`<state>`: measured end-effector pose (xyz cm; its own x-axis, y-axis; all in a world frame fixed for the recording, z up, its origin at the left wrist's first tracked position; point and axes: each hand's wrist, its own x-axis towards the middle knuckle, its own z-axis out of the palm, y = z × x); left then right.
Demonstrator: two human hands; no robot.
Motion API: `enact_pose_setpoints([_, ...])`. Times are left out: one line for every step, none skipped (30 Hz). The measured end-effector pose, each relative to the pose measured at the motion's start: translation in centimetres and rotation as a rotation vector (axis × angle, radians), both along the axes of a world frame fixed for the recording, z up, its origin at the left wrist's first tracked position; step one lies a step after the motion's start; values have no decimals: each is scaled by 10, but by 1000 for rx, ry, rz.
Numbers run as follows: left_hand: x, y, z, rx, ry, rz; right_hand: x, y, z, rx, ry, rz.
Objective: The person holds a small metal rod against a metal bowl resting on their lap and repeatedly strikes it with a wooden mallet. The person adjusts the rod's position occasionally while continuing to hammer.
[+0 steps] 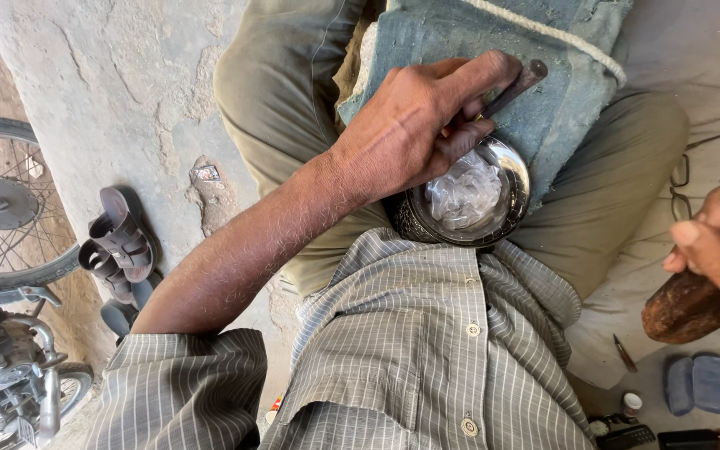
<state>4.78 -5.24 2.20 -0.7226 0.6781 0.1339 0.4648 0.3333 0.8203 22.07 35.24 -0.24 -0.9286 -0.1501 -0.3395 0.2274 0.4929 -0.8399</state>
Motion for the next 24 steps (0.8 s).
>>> enact_pose_setpoints([1, 2, 0, -23, 21, 0, -1, -10, 7, 100, -53, -34])
enact_pose_setpoints([2, 3, 1, -46, 41, -1, -2, -19, 14, 198, -110, -64])
enact_pose_setpoints([3, 2, 2, -66, 62, -11, 0, -28, 23, 330, -116, -33])
enact_pose_setpoints([4, 2, 2, -85, 87, -20, 0, -35, 29, 403, -71, 3])
enact_pose_setpoints([5, 0, 3, -105, 113, -26, 1, -41, 35, 478, -25, 36])
enact_pose_setpoints([7, -2, 3, -84, 122, -19, 3, -46, 40, 493, 65, 78])
enact_pose_setpoints([10, -4, 4, -62, 131, -16, 6, -49, 44, 507, 153, 116])
enact_pose_setpoints([11, -6, 3, -37, 144, -15, 9, -51, 45, 524, 246, 152])
enact_pose_setpoints([13, -8, 3, 51, 121, 34, 12, -51, 45, 526, 312, 167])
enact_pose_setpoints([16, -11, 2, 139, 93, 81, 16, -52, 42, 455, 288, 101])
enact_pose_setpoints([21, -14, 2, 225, 55, 127, 19, -52, 36, 314, 219, -29])
enact_pose_setpoints([26, -20, 2, 252, -2, 183, 21, -54, 27, 105, 114, -227])
enact_pose_setpoints([34, -26, 4, 278, -51, 241, 23, -56, 16, -92, 46, -433])
enact_pose_setpoints([40, -30, 4, 301, -65, 281, 25, -57, 5, -190, -2, -546])
enact_pose_setpoints([46, -34, 5, 325, -79, 321, 26, -58, -3, -246, -34, -621])
enact_pose_setpoints([51, -34, 4, 344, -70, 346, 27, -60, -11, -251, -60, -699])
enact_pose_setpoints([57, -33, 4, 361, -72, 376, 28, -63, -17, -325, -84, -696])
enact_pose_setpoints([65, -29, 4, 436, -126, 369, 28, -68, -23, -392, -117, -689])
enact_pose_setpoints([74, -24, 4, 511, -179, 362, 28, -74, -28, -460, -151, -680])
enact_pose_setpoints([80, -16, 3, 586, -225, 358, 27, -81, -31, -474, -168, -686])
enact_pose_setpoints([84, -7, 0, 648, -194, 381, 26, -89, -35, -487, -184, -689])
enact_pose_setpoints([89, 4, -4, 709, -161, 398, 25, -96, -39, -503, -197, -696])
enact_pose_setpoints([92, 14, -8, 770, -126, 413, 23, -103, -44, -496, -193, -682])
enact_pose_setpoints([96, 22, -11, 698, -91, 452, 21, -109, -49, -488, -189, -666])
